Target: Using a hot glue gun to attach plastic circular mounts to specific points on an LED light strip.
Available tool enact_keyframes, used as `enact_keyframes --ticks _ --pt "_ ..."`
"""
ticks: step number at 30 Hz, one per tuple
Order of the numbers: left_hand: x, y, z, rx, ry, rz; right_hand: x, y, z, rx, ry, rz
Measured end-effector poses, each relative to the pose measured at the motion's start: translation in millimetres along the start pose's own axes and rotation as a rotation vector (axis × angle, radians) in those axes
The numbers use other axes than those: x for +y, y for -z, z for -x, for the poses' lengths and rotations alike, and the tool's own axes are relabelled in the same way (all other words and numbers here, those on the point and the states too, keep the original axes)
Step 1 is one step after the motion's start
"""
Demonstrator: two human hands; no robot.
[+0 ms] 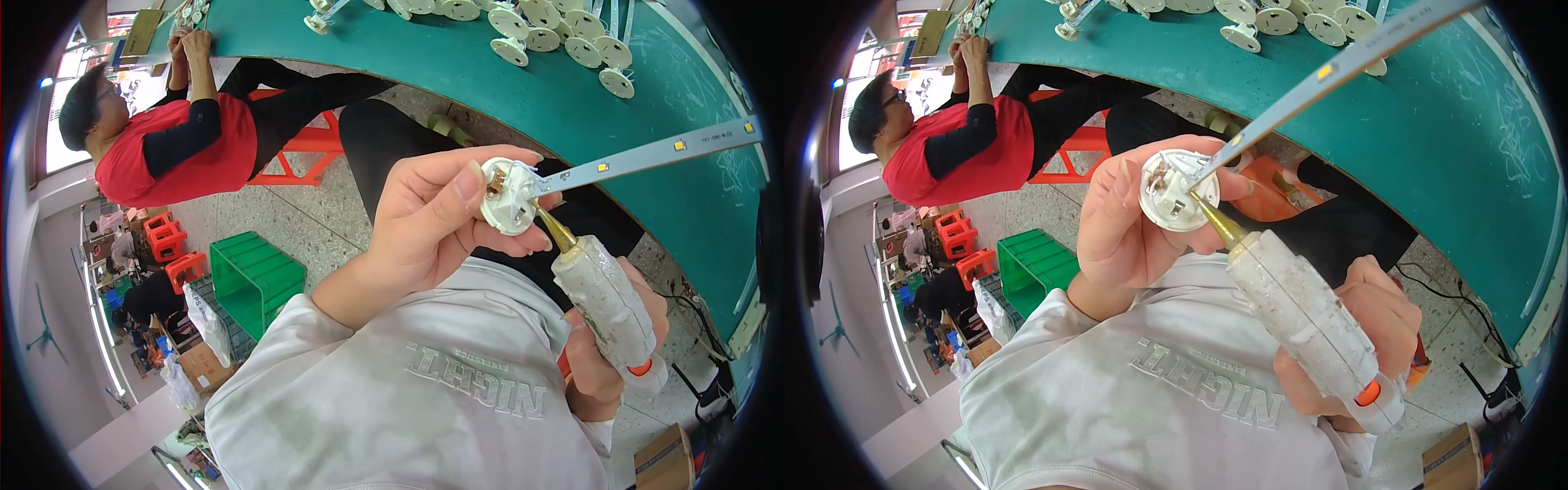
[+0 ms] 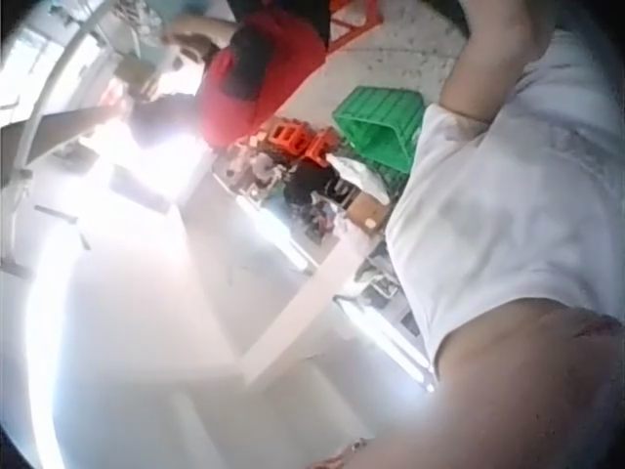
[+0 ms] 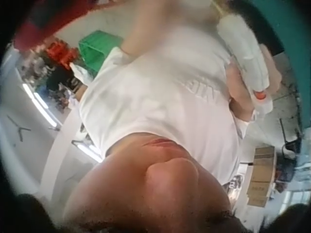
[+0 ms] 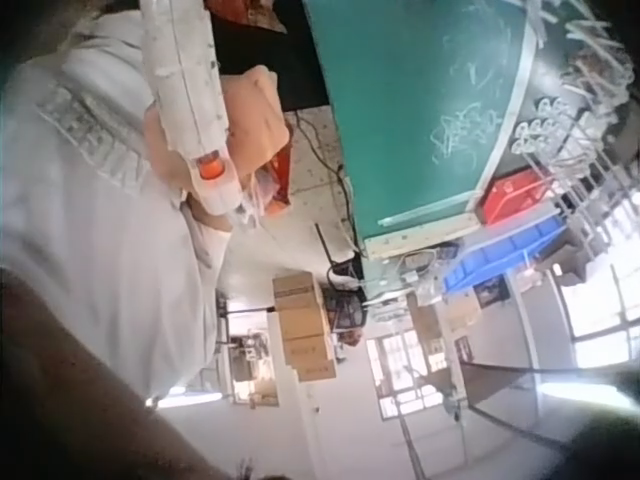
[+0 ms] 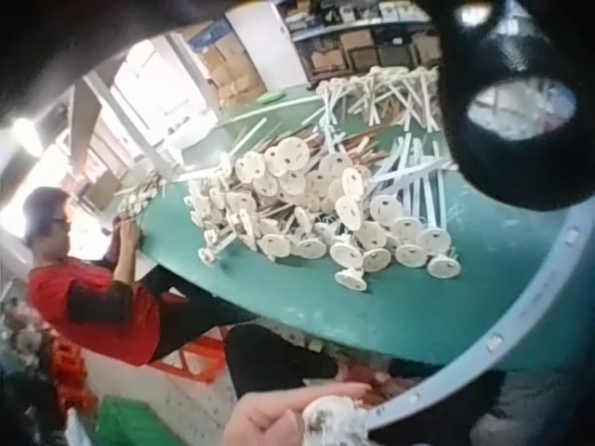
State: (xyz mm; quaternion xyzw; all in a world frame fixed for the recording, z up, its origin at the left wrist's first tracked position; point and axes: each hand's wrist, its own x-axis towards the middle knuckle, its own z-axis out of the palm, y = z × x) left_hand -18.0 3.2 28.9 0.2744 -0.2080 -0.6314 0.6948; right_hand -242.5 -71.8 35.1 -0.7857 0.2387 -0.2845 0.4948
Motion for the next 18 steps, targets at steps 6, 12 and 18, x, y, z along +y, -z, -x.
enact_keyframes --ticks 6,12,18 --pt "4.2 -3.5 1.4 0.051 0.099 -0.061 -2.6 2.4 2.4 0.005 0.024 0.054" --pt "4.4 -1.4 1.2 0.040 0.105 -0.039 -3.2 3.7 2.8 -0.026 0.017 0.073" --pt "6.9 4.9 -4.2 0.040 0.108 -0.013 -1.6 3.5 -4.5 -0.024 0.017 0.133"
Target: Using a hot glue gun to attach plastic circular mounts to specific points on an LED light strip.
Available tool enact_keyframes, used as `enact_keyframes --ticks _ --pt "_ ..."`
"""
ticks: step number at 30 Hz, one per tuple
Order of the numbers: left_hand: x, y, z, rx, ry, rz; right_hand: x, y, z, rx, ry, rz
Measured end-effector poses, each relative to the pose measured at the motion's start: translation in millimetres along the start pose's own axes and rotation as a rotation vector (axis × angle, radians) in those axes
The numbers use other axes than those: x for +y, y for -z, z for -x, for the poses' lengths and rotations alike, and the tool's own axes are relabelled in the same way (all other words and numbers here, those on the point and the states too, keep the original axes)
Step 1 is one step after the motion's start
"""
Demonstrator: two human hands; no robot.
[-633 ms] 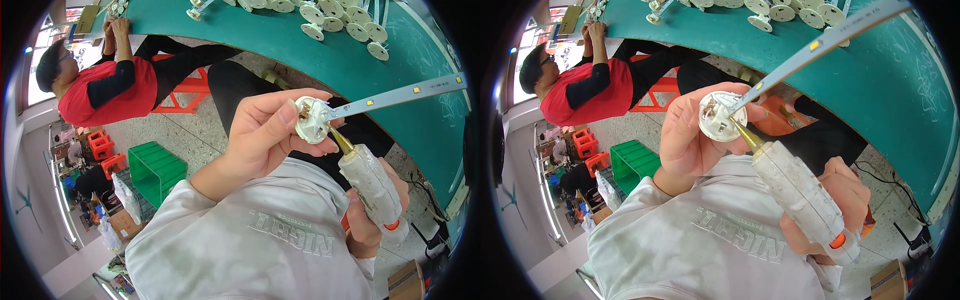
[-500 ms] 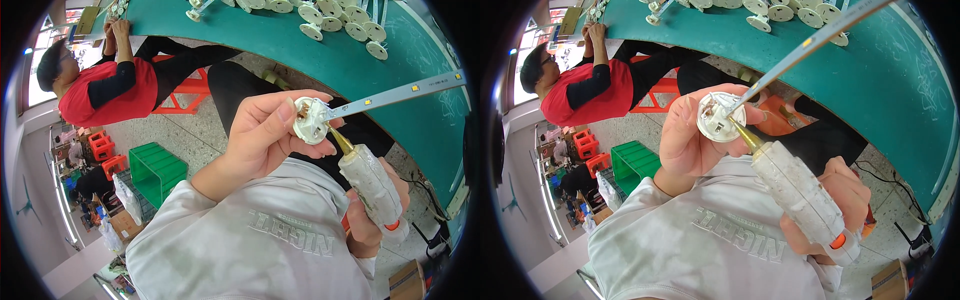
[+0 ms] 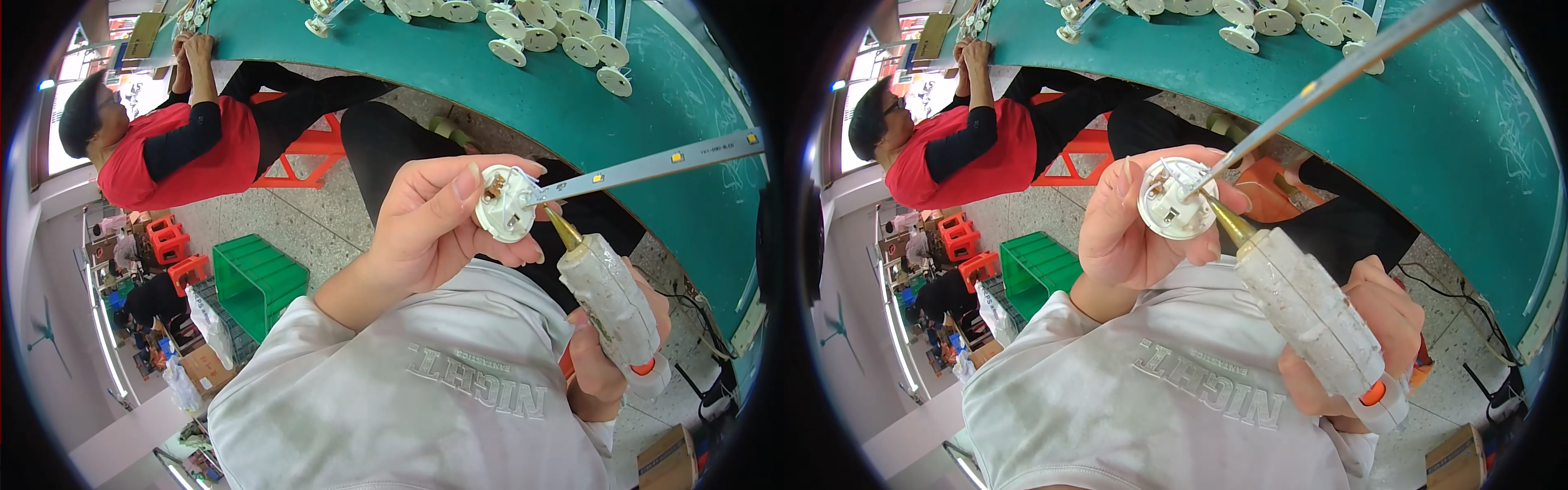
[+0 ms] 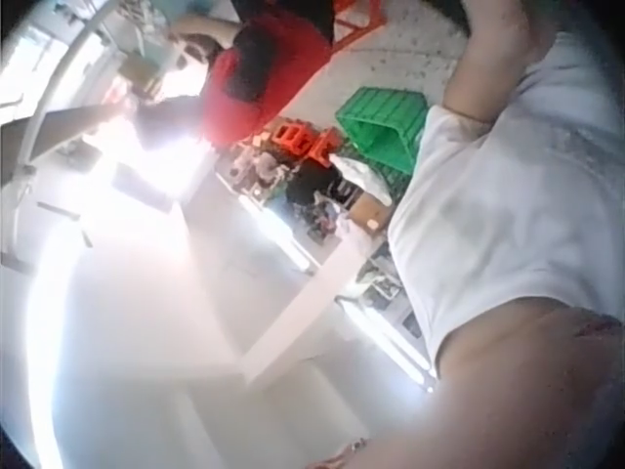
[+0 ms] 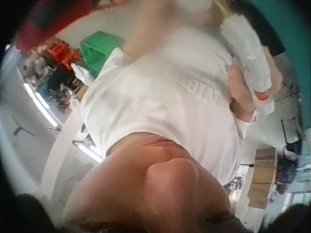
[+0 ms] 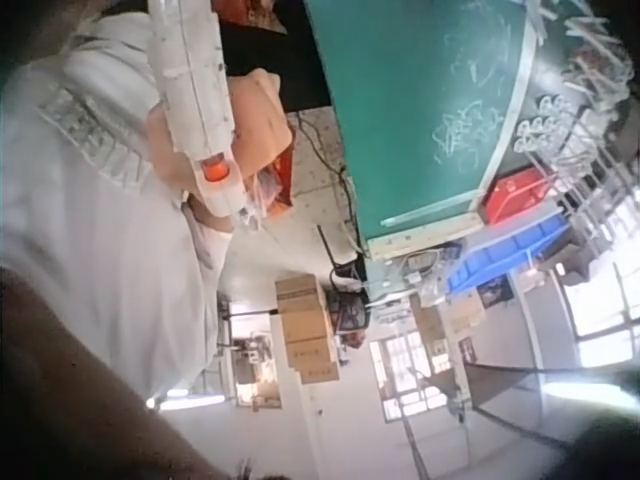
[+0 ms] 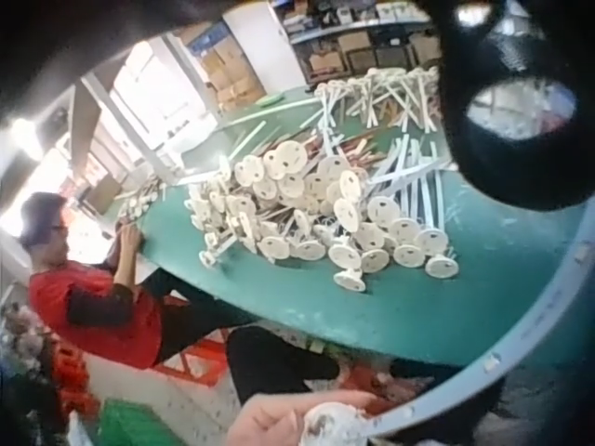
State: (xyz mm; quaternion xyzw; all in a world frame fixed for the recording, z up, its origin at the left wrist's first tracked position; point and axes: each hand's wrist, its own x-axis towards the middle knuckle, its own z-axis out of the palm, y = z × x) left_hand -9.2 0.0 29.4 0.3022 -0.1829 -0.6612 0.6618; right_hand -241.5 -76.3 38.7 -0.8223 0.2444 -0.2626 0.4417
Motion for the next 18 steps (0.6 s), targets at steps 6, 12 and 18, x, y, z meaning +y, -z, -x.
enact_keyframes --ticks 6,12,18 --pt "6.6 2.8 -7.0 -0.005 0.015 0.003 0.6 -1.8 -20.0 -0.016 -0.028 -0.119" --pt "9.0 5.6 -10.4 -0.019 0.018 -0.038 0.6 0.4 -20.3 -0.025 -0.019 -0.086" --pt "6.0 9.1 -6.4 -0.068 0.007 0.027 0.4 -4.5 -12.7 0.028 -0.037 0.014"
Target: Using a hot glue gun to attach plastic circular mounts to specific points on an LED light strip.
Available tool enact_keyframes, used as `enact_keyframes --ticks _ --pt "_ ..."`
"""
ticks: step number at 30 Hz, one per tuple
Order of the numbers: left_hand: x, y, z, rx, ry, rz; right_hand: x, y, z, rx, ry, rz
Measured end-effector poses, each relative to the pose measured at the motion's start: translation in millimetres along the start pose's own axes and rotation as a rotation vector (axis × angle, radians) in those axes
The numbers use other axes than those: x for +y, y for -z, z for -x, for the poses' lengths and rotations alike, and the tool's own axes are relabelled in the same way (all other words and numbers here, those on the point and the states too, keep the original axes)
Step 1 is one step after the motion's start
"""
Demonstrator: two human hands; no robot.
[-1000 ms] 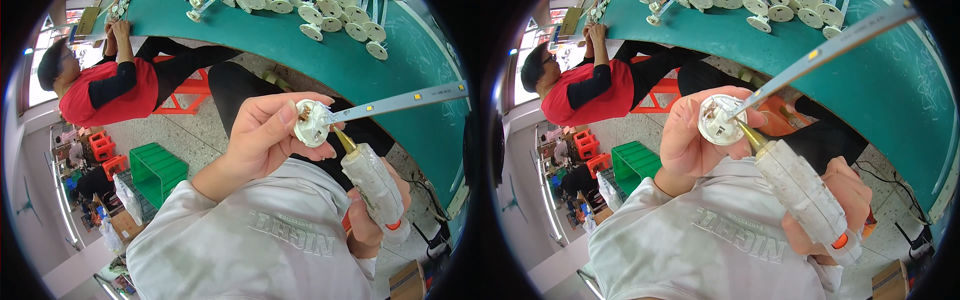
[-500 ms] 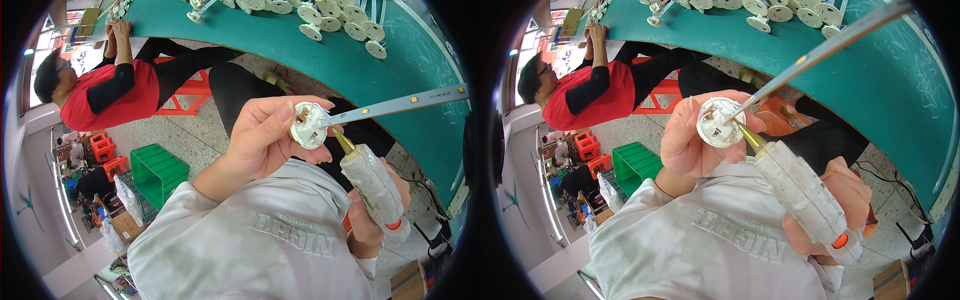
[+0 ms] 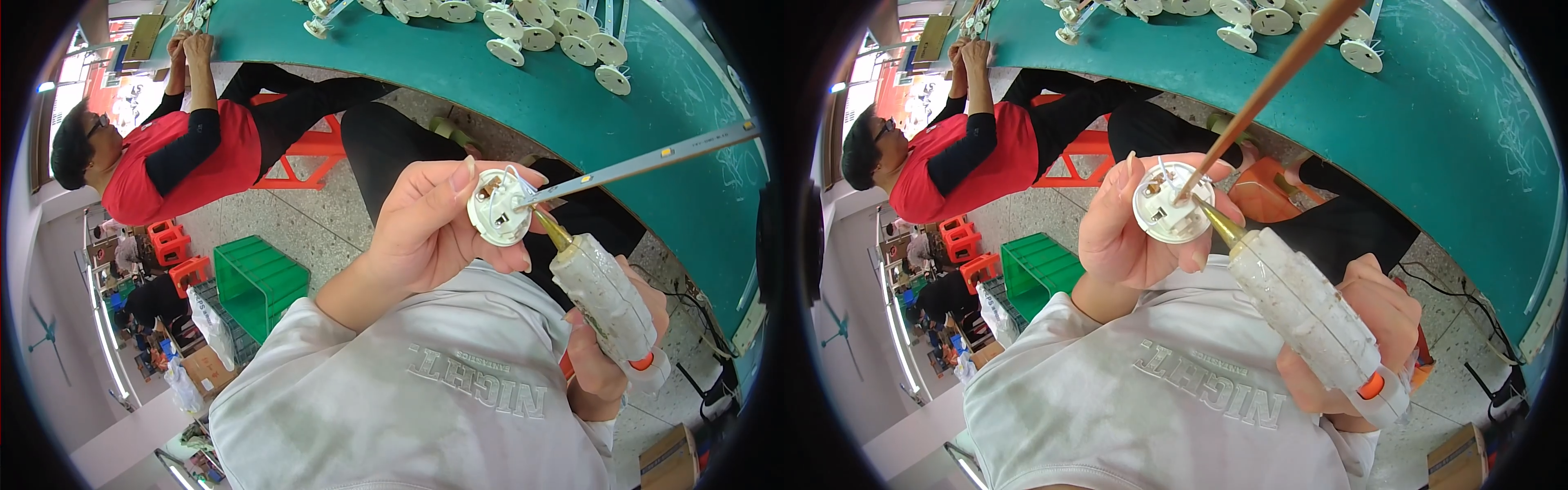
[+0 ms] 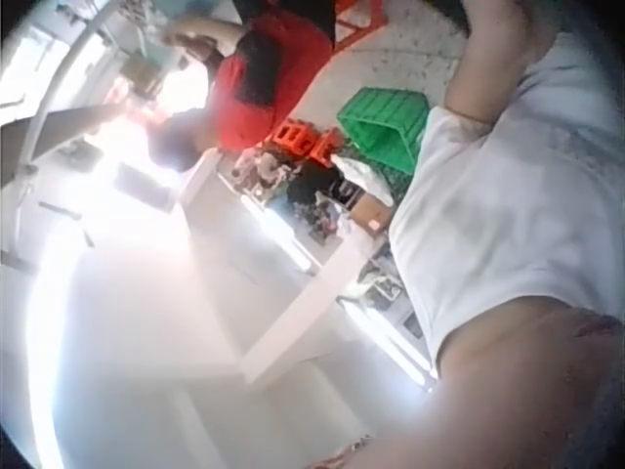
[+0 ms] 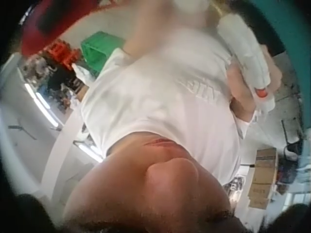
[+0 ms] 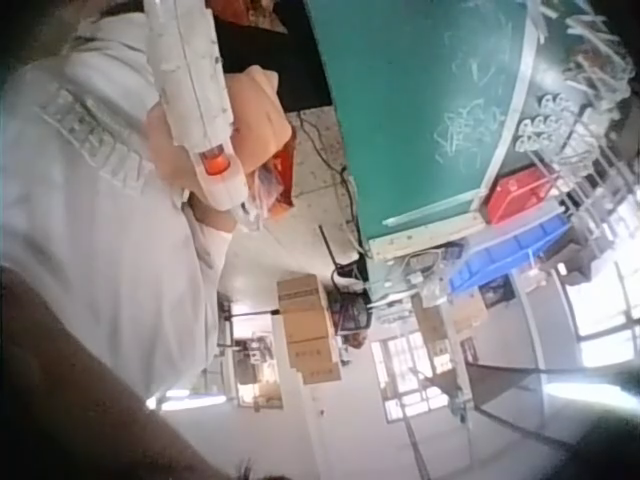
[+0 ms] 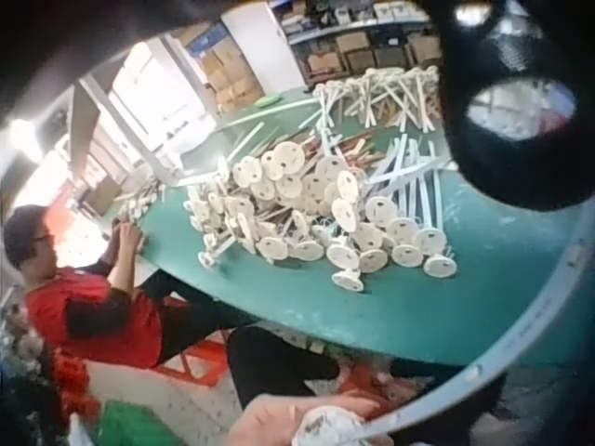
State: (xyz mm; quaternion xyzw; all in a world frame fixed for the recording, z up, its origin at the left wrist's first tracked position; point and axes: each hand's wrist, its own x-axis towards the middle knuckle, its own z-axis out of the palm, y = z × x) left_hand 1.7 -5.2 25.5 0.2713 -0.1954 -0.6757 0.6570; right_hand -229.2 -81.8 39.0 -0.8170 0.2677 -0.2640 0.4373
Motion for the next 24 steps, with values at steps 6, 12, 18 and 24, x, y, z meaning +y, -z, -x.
enact_keyframes --ticks 6,12,18,24 --pt "-3.1 -3.3 3.1 0.023 0.002 0.050 1.8 1.8 -2.2 -0.056 -0.005 -0.136" --pt "-14.5 -8.7 8.1 0.024 -0.032 0.130 2.1 -2.3 8.4 0.019 0.031 -0.138" --pt "-17.0 -8.5 12.2 0.031 0.010 0.191 0.4 0.5 11.2 -0.015 -0.016 -0.157" --pt "-16.9 -4.9 8.6 0.043 0.016 0.277 2.9 -4.9 7.4 0.038 -0.039 -0.166"
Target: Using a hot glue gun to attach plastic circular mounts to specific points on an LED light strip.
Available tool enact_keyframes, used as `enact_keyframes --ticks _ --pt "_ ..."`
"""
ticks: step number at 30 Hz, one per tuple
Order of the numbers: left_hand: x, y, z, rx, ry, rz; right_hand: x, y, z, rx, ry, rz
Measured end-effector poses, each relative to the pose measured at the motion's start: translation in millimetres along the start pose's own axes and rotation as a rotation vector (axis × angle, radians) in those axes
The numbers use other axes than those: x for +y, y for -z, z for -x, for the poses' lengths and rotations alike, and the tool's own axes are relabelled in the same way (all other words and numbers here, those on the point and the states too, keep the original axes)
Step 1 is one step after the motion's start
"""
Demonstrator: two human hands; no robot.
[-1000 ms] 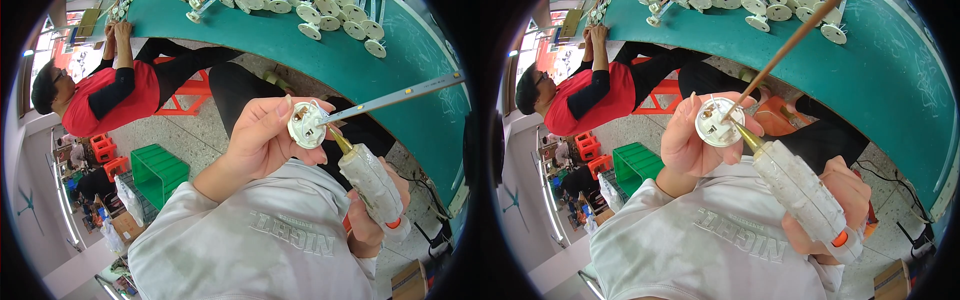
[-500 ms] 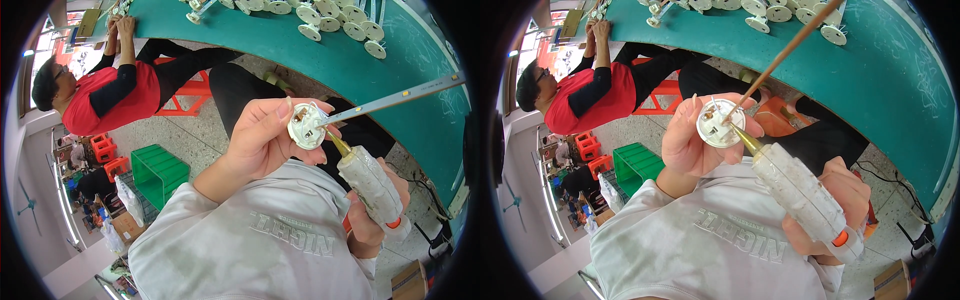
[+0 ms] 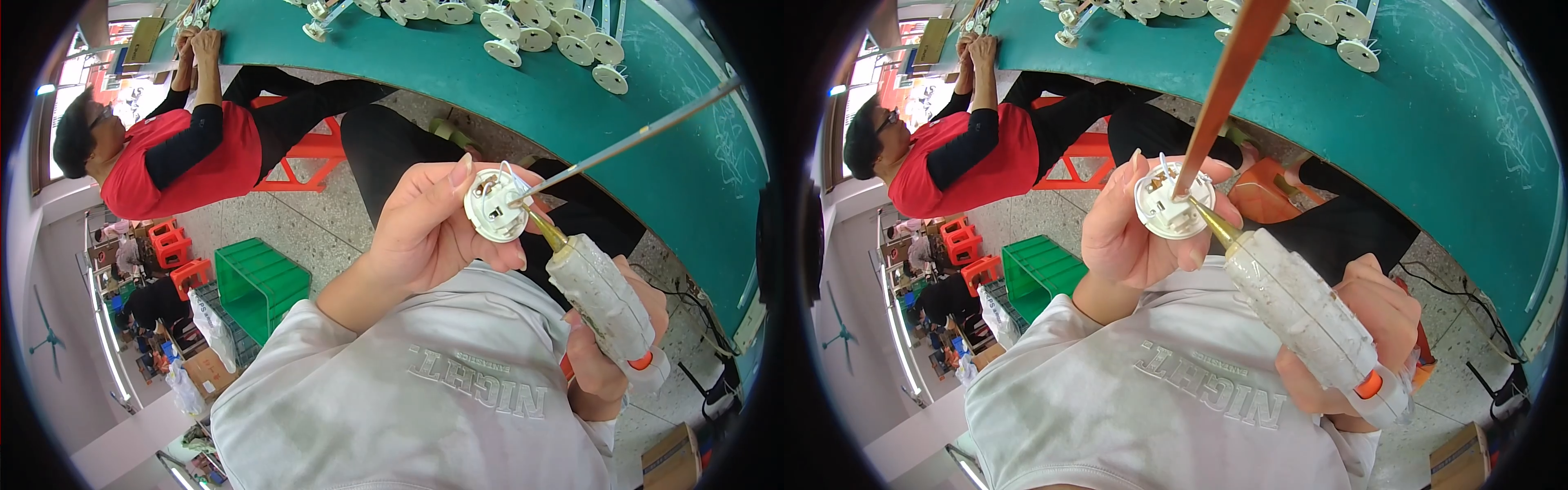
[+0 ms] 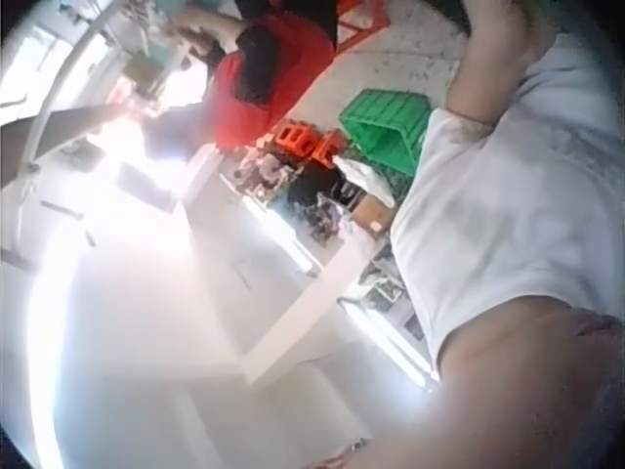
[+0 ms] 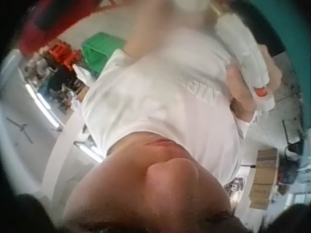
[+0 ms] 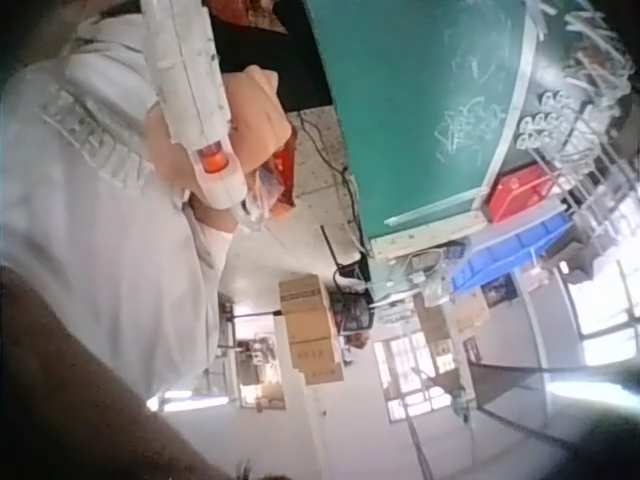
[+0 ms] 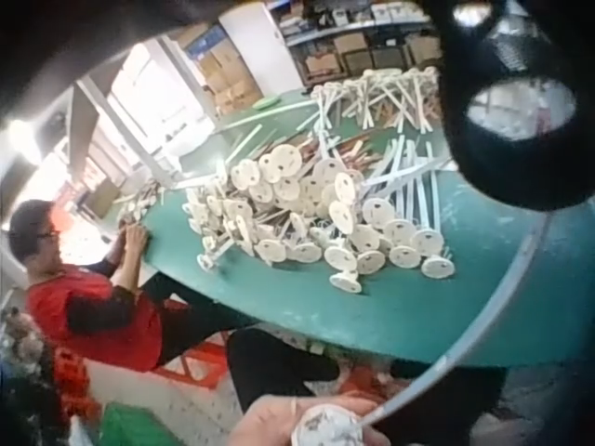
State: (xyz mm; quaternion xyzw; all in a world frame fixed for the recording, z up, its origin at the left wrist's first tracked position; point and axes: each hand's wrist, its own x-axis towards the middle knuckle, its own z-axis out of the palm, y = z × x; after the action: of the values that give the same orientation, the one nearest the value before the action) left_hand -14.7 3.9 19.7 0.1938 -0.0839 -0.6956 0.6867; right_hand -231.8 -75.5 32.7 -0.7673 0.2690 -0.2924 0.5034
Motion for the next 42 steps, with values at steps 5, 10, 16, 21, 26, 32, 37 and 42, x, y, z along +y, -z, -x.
enact_keyframes --ticks 5,10,16,21,26,32,37,42 --pt "6.4 -2.4 -5.7 0.028 0.018 -0.037 -3.2 9.1 -7.7 -0.135 -0.009 0.013" --pt "4.4 -3.7 -6.6 0.054 -0.035 -0.026 -10.3 -0.8 -6.1 0.036 -0.001 0.100" --pt "8.0 -3.3 -7.1 0.054 0.024 -0.056 -5.7 3.3 -8.3 -0.028 0.038 -0.008" --pt "5.3 -2.2 -5.6 0.006 0.000 -0.076 -2.6 4.1 -7.0 -0.046 0.055 -0.025" --pt "2.4 -2.7 -4.4 -0.019 -0.011 -0.090 -4.0 2.5 -3.9 -0.034 0.014 -0.006" --pt "-0.7 -6.8 -0.3 -0.012 -0.002 -0.090 -2.1 2.4 4.0 -0.027 0.041 -0.022" --pt "-4.0 -7.8 2.9 0.001 -0.005 -0.116 -8.9 7.1 8.9 -0.034 -0.030 -0.006" --pt "-5.2 -6.5 4.0 0.002 -0.022 -0.177 -6.5 8.7 15.1 -0.021 -0.025 0.100"
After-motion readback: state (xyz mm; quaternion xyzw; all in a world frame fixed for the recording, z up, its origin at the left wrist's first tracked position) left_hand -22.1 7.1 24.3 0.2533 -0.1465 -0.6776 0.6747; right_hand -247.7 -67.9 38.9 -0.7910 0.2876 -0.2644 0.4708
